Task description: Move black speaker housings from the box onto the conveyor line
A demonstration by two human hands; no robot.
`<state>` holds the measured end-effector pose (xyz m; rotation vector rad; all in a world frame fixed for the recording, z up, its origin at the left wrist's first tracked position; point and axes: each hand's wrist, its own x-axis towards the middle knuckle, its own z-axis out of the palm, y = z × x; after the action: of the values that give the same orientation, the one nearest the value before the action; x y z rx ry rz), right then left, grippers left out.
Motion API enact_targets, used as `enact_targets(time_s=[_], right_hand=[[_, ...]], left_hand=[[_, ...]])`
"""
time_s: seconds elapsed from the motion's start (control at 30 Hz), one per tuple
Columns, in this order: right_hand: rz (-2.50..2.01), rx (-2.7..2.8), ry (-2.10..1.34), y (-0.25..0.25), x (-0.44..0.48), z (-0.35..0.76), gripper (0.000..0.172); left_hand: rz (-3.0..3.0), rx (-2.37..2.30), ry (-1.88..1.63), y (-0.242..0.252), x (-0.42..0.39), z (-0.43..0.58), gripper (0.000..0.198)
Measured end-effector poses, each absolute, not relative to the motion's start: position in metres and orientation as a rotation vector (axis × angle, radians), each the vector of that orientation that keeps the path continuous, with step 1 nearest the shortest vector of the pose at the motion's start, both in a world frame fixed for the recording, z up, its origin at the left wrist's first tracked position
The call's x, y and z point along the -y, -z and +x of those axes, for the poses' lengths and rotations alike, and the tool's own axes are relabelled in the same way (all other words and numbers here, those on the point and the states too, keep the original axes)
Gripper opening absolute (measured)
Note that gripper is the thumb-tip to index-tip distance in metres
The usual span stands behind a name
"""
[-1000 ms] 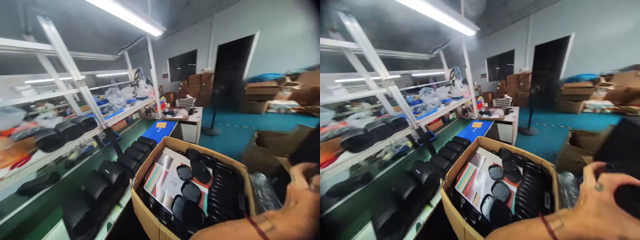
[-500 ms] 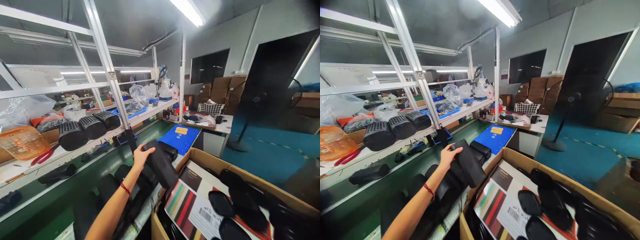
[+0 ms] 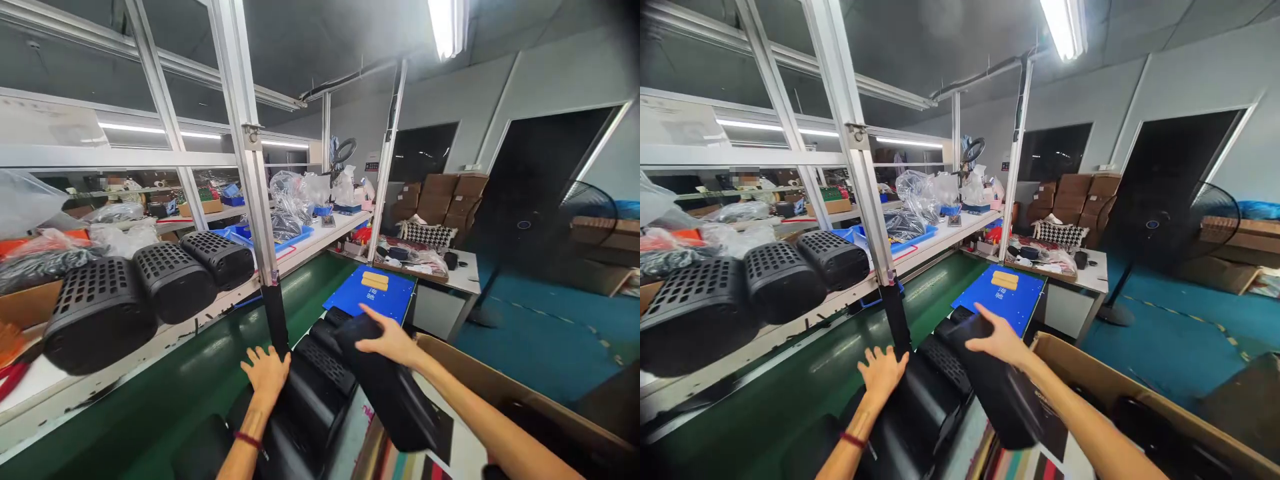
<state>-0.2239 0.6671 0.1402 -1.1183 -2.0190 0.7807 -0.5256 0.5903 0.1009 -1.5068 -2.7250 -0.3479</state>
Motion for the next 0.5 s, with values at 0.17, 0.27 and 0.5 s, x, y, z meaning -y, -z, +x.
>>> enact_targets(time_s=[0.17, 0.27, 0.5], right_hand=[[-1.185, 2.21, -1.144, -0.102, -0.757, -0.37, 0.051], [-1.254, 2.196, -1.235, -0.078, -0.777, -0.41, 0.051], [-1.388, 2.084, -1.087, -0.059, -0.746, -0.363, 0.059]], left_hand=[[-1.679, 2.448, 0.132, -0.059, -0.555, -0.519, 0.055], [-1.694, 2.353, 0.07, -0.041, -0.551, -0.519, 0.058], [-1.659, 2.027, 0.185, -0.025, -0.568, -0.528, 0.057]])
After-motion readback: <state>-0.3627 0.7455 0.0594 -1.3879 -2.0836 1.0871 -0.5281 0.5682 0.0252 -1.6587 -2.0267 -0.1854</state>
